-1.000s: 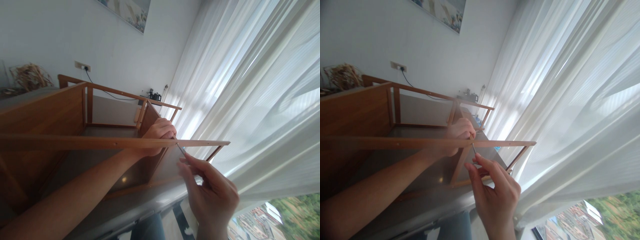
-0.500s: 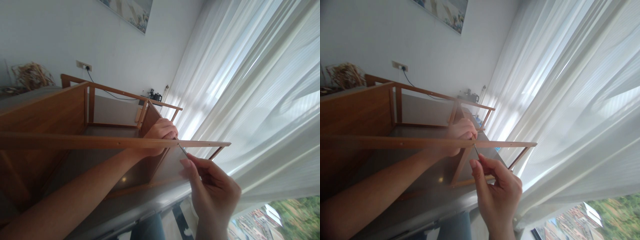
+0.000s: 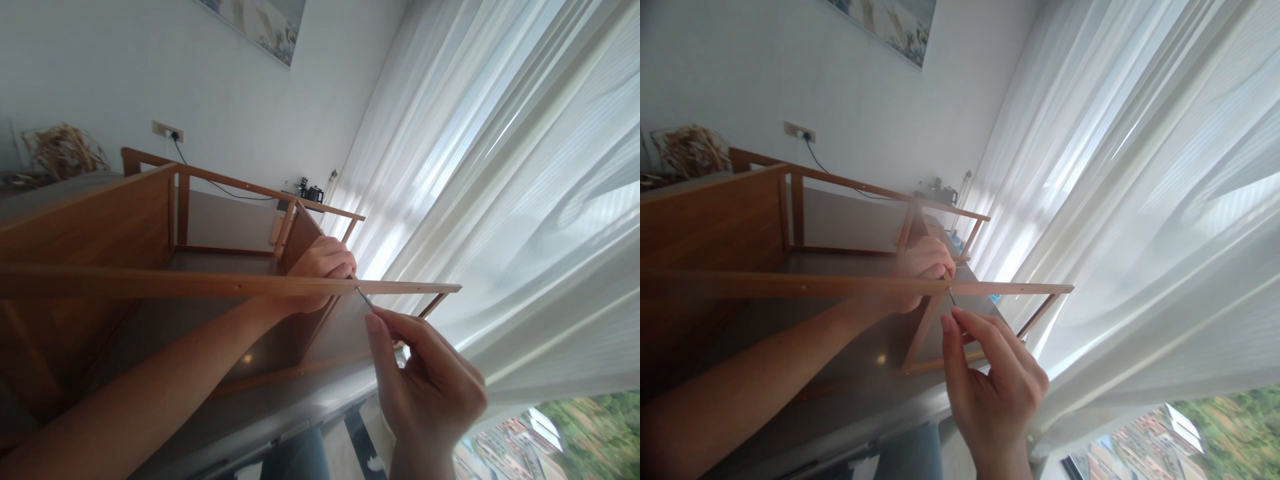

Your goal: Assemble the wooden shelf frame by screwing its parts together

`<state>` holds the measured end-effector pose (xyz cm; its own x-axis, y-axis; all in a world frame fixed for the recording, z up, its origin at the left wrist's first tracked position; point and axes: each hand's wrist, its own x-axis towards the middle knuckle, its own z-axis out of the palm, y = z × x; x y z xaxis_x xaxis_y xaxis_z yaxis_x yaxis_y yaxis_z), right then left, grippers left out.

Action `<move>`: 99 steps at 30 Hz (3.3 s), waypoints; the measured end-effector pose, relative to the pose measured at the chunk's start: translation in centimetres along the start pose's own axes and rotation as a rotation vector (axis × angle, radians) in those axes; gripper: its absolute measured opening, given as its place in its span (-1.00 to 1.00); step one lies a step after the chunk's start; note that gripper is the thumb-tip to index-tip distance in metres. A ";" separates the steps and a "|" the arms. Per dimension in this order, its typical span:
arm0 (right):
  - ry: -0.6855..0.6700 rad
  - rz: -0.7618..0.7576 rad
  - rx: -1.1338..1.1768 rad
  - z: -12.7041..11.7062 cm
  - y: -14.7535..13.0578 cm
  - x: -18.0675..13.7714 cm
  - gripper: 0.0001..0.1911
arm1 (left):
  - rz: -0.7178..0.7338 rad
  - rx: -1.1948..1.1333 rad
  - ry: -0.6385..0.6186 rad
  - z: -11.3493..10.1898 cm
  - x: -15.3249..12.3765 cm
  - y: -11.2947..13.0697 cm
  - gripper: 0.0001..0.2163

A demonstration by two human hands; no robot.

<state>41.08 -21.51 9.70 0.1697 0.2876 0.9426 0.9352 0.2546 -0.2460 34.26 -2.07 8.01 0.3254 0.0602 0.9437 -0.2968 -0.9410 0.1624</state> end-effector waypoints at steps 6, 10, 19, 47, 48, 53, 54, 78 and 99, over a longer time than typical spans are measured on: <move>0.030 0.018 -0.039 0.2 -0.3 0.0 -0.89 | 0.011 0.022 0.001 0.1 0.0 -0.1 -0.61; 0.042 0.038 -0.034 0.4 -0.3 0.0 -0.94 | 0.025 0.021 0.001 0.1 0.1 -0.1 -0.61; 0.027 0.069 -0.001 0.4 0.6 0.0 -0.89 | 0.000 0.018 -0.011 0.0 0.1 0.1 -0.61; -0.102 -0.004 0.085 -1.0 2.9 -1.0 -0.59 | -0.001 0.025 -0.016 -0.1 0.1 0.3 -0.62; -0.081 -0.017 0.050 -1.0 2.8 -0.9 -0.60 | 0.000 0.020 -0.011 -0.1 0.1 0.3 -0.63; 0.006 -0.049 -0.075 -0.8 2.4 -0.4 -0.78 | 0.020 0.031 -0.012 0.0 0.2 0.2 -0.63; 0.008 -0.045 -0.083 -0.8 2.3 -0.3 -0.82 | 0.024 0.032 -0.012 0.0 0.2 0.2 -0.63; -0.032 -0.003 -0.049 -0.3 1.1 -0.9 -0.77 | 0.057 0.045 -0.148 -1.3 -0.2 0.2 -0.70; 0.047 0.309 0.120 -0.7 1.6 -2.0 -0.74 | 0.183 0.142 -0.138 -1.2 -0.4 -0.8 -0.89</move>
<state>42.43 -22.32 7.53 0.4564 0.3255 0.8281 0.7946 0.2698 -0.5439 33.29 -0.90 7.88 0.4001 -0.1525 0.9037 -0.2368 -0.9698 -0.0589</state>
